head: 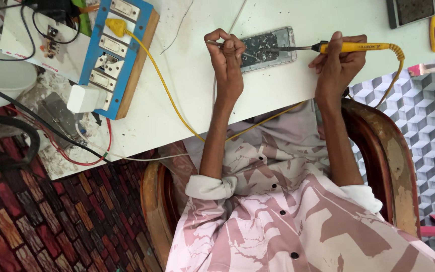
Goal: The person sits at a repair workbench holding a soldering iron in the right hand and a small tool in the left, soldering components on a disassembled smartphone motherboard lying on the desk. They reposition the board and continue applying the iron to different points on the board throughout the episode.
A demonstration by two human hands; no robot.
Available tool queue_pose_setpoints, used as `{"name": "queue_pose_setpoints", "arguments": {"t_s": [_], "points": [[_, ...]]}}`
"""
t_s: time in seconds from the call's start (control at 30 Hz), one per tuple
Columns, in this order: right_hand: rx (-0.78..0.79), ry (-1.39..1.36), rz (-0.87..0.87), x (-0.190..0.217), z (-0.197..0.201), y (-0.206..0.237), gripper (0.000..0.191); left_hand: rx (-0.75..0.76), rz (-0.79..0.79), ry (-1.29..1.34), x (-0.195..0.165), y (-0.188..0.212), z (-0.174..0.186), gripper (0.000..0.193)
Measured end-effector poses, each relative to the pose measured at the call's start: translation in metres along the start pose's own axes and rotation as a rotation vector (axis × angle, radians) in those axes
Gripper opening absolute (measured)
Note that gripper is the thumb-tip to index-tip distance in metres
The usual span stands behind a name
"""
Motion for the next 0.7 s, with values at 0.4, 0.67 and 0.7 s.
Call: {"name": "queue_pose_setpoints", "arguments": {"t_s": [0.4, 0.67, 0.7], "points": [[-0.167, -0.144, -0.016, -0.0082, 0.0067, -0.0046, 0.026, -0.014, 0.025, 0.021, -0.0022, 0.0010, -0.0024, 0.023], [-0.167, -0.120, -0.019, -0.0091, 0.0056, -0.0026, 0.023, -0.013, 0.035, -0.002, -0.0021, 0.0035, -0.0001, 0.024], [-0.153, -0.114, -0.022, -0.0091, 0.0058, -0.0029, 0.023, -0.019, 0.035, -0.003, -0.0014, 0.0032, -0.0009, 0.025]]}}
Point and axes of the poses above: each hand's wrist, its own y-axis away from the middle knuckle, its own z-axis out of the back of the hand, x = y × z, the point moved 4 cm from there along -y, towards the middle knuckle, and after that the axes turned 2 degrees about -y, right-handed, at the moved point
